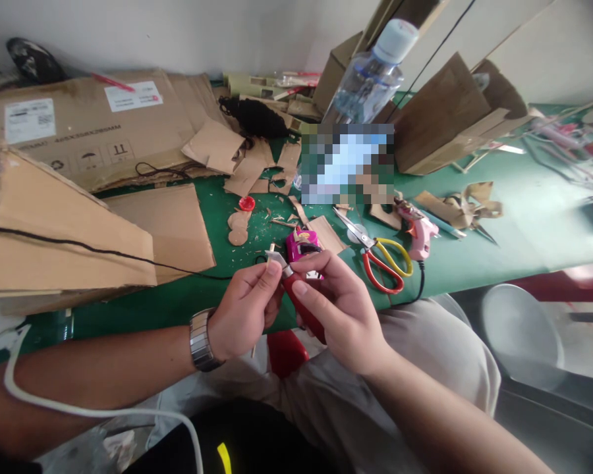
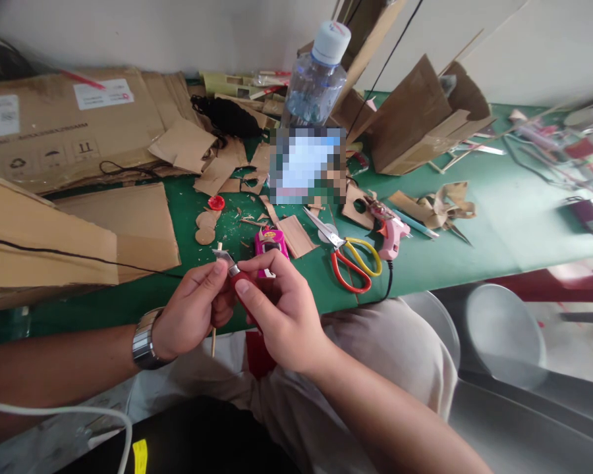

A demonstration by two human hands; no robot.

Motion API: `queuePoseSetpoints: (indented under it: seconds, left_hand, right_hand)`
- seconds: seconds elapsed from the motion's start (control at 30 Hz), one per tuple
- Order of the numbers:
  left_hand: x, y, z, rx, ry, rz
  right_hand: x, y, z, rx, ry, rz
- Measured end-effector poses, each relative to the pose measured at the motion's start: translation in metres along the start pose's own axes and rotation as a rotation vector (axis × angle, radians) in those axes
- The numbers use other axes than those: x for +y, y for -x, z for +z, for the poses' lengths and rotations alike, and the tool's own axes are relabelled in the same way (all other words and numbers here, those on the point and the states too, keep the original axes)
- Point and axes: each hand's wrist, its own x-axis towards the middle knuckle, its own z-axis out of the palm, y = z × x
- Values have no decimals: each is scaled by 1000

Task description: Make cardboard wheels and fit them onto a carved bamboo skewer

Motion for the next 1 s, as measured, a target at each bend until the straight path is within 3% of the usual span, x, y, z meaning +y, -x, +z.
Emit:
queuePoseSetpoints:
  seconds: [0.3,0.57,1.0]
  left_hand:
    - [-13,-2,-4,-27,41,-38]
    - [-7,-6,-7,-54,118,53]
    - [-4,0,-3,-82,155,-17]
  right_hand:
    - [-3,-2,2,29,30,-18]
    - [-1,-3,1,-6,3,6]
    - [-2,-1,0,-7,26,-4]
